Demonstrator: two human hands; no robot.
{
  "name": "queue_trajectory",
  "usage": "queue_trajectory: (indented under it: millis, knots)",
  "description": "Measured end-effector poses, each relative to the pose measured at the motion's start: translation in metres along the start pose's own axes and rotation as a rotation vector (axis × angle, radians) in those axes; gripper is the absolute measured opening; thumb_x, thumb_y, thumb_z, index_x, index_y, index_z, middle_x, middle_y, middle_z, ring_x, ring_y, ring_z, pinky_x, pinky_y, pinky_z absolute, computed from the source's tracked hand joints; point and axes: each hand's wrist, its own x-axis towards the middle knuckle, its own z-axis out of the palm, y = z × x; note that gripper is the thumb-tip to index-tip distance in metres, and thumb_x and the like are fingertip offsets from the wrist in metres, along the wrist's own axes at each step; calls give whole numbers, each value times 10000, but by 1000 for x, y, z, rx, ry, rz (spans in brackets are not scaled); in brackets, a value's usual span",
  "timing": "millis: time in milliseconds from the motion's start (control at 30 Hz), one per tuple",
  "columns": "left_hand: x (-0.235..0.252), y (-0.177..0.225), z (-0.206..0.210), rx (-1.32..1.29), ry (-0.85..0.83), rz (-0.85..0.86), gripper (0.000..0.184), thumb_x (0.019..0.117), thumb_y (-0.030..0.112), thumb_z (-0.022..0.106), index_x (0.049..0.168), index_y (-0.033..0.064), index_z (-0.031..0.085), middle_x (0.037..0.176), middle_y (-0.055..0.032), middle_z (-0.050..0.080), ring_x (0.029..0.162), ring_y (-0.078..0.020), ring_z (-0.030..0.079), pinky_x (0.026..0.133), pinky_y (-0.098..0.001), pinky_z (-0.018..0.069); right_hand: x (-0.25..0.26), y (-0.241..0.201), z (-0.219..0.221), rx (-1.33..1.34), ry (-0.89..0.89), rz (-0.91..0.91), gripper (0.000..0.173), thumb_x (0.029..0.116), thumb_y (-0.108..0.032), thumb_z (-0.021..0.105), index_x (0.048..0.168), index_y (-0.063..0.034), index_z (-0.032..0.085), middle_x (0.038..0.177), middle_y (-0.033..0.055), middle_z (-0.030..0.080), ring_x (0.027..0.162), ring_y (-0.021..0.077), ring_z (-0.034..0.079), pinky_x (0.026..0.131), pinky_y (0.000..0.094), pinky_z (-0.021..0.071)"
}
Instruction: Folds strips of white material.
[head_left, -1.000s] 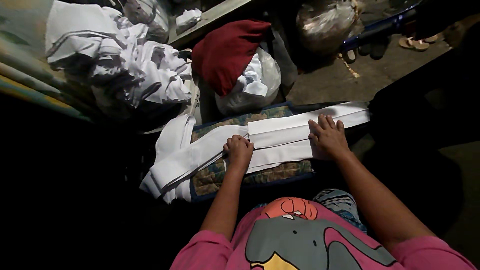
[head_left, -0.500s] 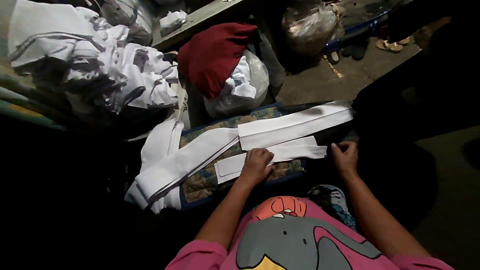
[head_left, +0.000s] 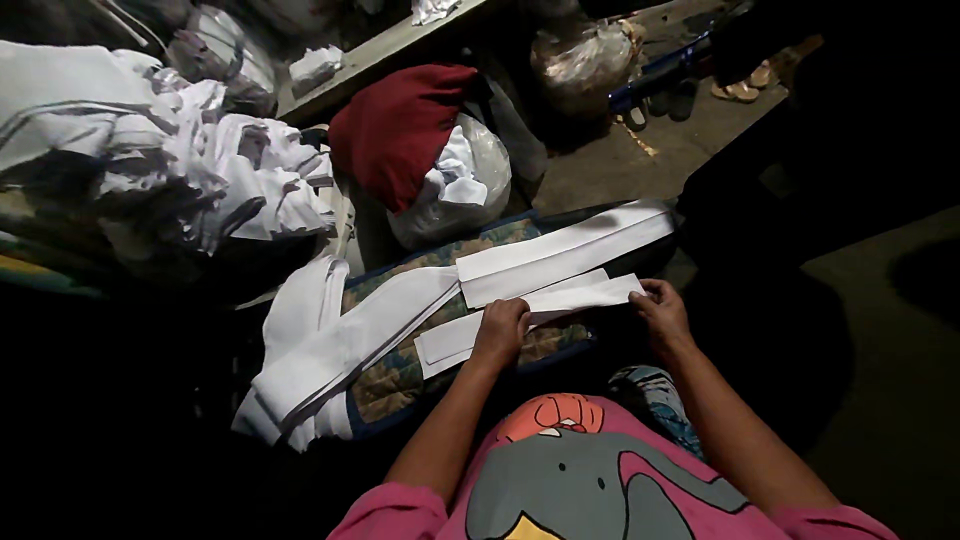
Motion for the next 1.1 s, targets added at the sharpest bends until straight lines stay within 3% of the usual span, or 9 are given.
queue_trajectory:
  millis: [200, 367, 467, 600, 667, 767, 833, 933, 1100]
  knots:
    - [-4, 5, 4, -49, 87, 36, 236, 1003, 84, 577, 1191, 5, 695, 1027, -152, 743, 1024, -338, 697, 998, -484, 506, 3, -11, 4, -26, -6, -67, 410, 974, -26, 591, 1364, 43, 486, 988, 145, 628, 790, 162, 625, 726, 327, 547]
    - [2, 12, -7, -119, -41, -102, 300, 995, 115, 613, 1269, 4, 661, 1087, -151, 741, 1099, -327, 681, 1043, -484, 483, 4, -13, 2, -46, -23, -16, 348, 1031, -68, 545, 1351, 56, 490, 1054, 162, 622, 805, 159, 619, 726, 325, 536]
    - [3, 11, -7, -119, -16, -82, 297, 965, 152, 669, 1215, -8, 690, 1036, -161, 737, 1046, -328, 685, 1021, -490, 485, 1, -12, 0, -221, 9, -98, 418, 997, -106, 620, 1365, 57, 506, 1238, 233, 608, 1055, 258, 637, 893, 404, 545]
    - [6, 6, -5, -18, -46, -29, 313, 1008, 309, 617, 1109, 46, 751, 1067, -167, 719, 1088, -339, 650, 1032, -523, 435, -4, -16, 6, -706, -13, -394, 479, 937, -219, 704, 1328, 40, 604, 1353, 323, 547, 1284, 516, 486, 1098, 627, 381]
    - [9, 7, -4, 22, -94, -64, 363, 1021, 386, 591, 1115, 72, 749, 1209, -176, 674, 1197, -348, 594, 1053, -529, 415, -3, -16, 15, -787, -34, -371, 473, 944, -250, 705, 1334, 0, 615, 1380, 311, 533, 1310, 525, 463, 1093, 657, 372]
    - [11, 10, -1, 69, -75, -109, 319, 1008, 290, 623, 1207, 50, 692, 1331, -179, 628, 1288, -370, 550, 1080, -557, 408, -1, -18, 18, -760, 30, -161, 567, 946, -268, 705, 1391, 40, 537, 1454, 347, 448, 1382, 528, 400, 1133, 652, 340]
    - [13, 13, -1, 94, -71, -157, 367, 980, 259, 663, 1286, 56, 660, 1339, -170, 630, 1291, -367, 550, 1085, -564, 400, 5, -10, 12, -606, 67, -39, 655, 919, -236, 747, 1417, 81, 463, 1450, 349, 434, 1350, 476, 455, 1109, 562, 415]
    - [19, 19, -4, 122, -117, -221, 392, 953, 276, 695, 1295, 90, 654, 1238, -164, 663, 1213, -370, 579, 1069, -575, 386, 13, 12, 2, -309, 27, 100, 616, 936, -142, 728, 1419, 68, 409, 1238, 258, 595, 1032, 313, 644, 865, 449, 559]
    - [21, 15, -2, 99, -57, -175, 345, 917, 218, 734, 1247, 123, 692, 1246, -184, 639, 1180, -380, 586, 1027, -572, 410, 8, 12, -9, -226, -60, 87, 381, 982, -78, 655, 1321, 40, 529, 1124, 197, 644, 915, 226, 640, 792, 386, 542]
